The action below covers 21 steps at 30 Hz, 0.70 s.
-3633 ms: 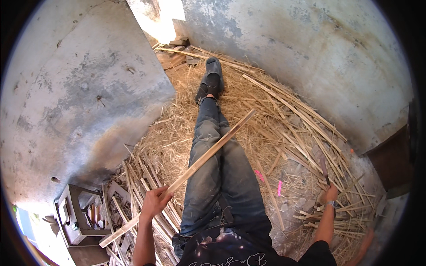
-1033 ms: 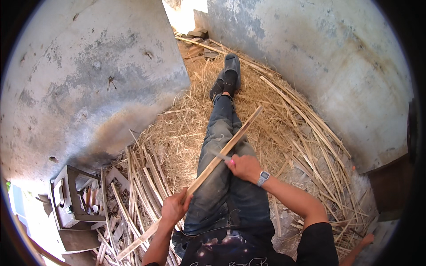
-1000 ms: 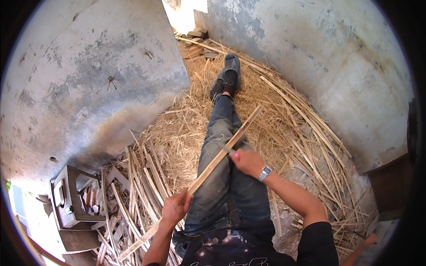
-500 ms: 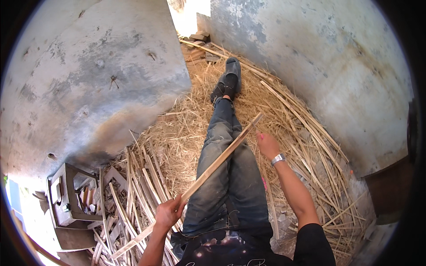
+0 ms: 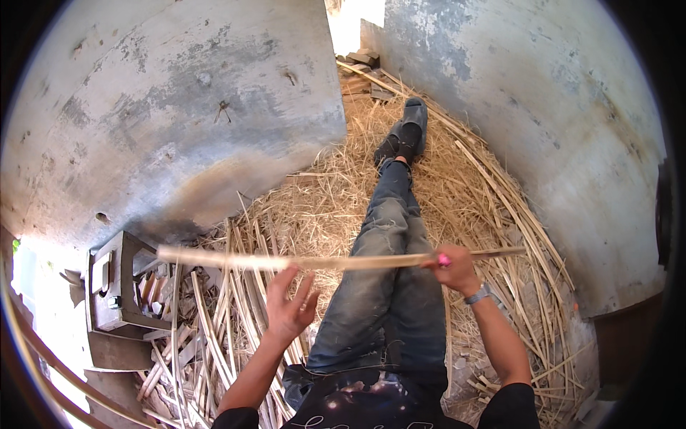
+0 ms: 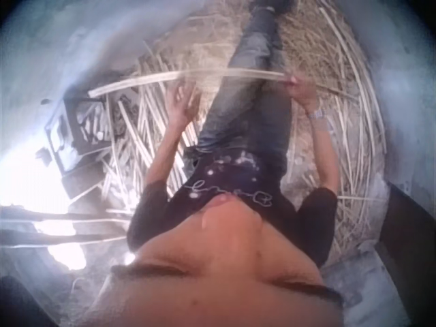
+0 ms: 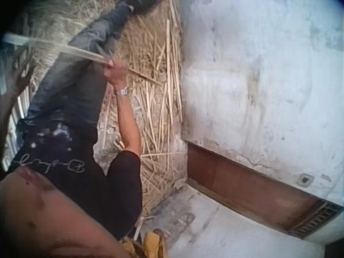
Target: The person shapes, scrapes, and trims strips of bamboo using a knife.
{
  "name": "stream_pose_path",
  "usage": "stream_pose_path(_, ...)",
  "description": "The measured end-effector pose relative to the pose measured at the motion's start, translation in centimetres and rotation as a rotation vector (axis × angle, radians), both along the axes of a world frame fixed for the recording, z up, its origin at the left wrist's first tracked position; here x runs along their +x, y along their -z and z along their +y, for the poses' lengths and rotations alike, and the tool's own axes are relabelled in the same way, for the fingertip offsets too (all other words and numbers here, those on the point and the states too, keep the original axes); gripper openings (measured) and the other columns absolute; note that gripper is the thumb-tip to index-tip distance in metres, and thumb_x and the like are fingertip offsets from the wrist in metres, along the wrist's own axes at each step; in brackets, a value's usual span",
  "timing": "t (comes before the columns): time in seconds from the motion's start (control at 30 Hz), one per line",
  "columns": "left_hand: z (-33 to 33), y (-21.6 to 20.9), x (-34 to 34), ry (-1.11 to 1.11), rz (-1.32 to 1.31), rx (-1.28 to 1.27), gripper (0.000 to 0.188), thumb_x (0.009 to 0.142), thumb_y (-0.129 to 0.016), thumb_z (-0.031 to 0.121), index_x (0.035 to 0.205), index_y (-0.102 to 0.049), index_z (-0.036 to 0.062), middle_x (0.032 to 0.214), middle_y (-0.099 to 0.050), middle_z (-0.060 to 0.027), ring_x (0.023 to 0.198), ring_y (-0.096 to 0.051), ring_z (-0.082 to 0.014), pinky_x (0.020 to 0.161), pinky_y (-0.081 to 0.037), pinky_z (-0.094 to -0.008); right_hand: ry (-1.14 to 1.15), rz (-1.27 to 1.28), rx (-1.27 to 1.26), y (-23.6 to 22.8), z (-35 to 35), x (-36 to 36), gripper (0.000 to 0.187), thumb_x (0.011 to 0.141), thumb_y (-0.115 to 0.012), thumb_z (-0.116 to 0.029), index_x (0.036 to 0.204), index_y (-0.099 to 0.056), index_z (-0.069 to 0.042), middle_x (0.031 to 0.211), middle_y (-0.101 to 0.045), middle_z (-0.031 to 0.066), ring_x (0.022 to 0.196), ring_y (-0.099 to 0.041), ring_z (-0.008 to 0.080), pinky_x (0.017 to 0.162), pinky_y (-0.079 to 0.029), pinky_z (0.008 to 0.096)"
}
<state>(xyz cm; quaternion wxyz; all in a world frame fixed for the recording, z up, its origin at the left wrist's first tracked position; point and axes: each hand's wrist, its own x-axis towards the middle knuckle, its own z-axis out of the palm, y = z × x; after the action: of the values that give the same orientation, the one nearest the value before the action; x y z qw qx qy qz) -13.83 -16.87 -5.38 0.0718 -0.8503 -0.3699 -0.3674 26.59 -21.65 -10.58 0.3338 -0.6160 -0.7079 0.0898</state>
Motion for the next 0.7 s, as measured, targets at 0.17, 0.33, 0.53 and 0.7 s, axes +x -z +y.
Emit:
stream_pose_path(0.17, 0.8, 8.0, -11.7, -0.391, -0.158, -0.233, 0.056, 0.088, -0.066, 0.007, 0.142, -0.052, 0.0044, 0.133, -0.047, -0.023, 0.121, -0.055, -0.041, 0.099, -0.051, -0.0525, 0.568, 0.275, 0.056, 2.0, -4.2, 11.8, 0.036, 0.086, -0.081, -0.017, 0.063, -0.056, -0.005, 0.052, -0.045, -0.0013, 0.051, -0.037, 0.0086, 0.048, -0.031, 0.0323)
stream_pose_path(0.33, -6.3, 23.0, -26.8, -1.145, -0.09, -0.968, 0.087, 0.09, -0.074, 0.02, 0.158, -0.026, -0.0013, 0.158, -0.024, -0.0315, 0.147, -0.031, -0.0467, 0.116, -0.037, -0.0539, 1.084, -0.322, 0.425, 9.6, -13.3, 27.1, 0.028, 0.083, -0.079, -0.019, 0.073, -0.068, 0.005, 0.058, -0.061, 0.0144, 0.055, -0.06, 0.0281, 0.055, -0.043, 0.0459)
stream_pose_path(0.53, -20.2, 27.5, -39.7, -1.699, 0.068, -1.409, 0.098, 0.093, -0.066, 0.04, 0.161, -0.01, -0.0049, 0.167, -0.006, -0.0307, 0.156, -0.008, -0.0425, 0.128, -0.012, -0.0475, 1.523, 0.124, -0.225, 13.7, -18.1, 25.5, 0.03, 0.08, -0.071, -0.02, 0.082, -0.067, 0.01, 0.076, -0.068, 0.0265, 0.07, -0.064, 0.0409, 0.065, -0.046, 0.0502)
stream_pose_path(0.7, -24.7, 31.2, -42.0, -1.27, -0.002, -1.767, 0.118, 0.08, -0.073, 0.054, 0.158, -0.011, -0.0095, 0.159, -0.033, -0.0306, 0.147, -0.037, -0.0399, 0.121, -0.032, -0.045, 1.544, 0.154, -0.311, 19.9, -21.4, 23.3, 0.028, 0.065, -0.072, -0.019, 0.08, -0.069, 0.005, 0.085, -0.07, 0.0281, 0.078, -0.068, 0.0437, 0.072, -0.05, 0.0514)
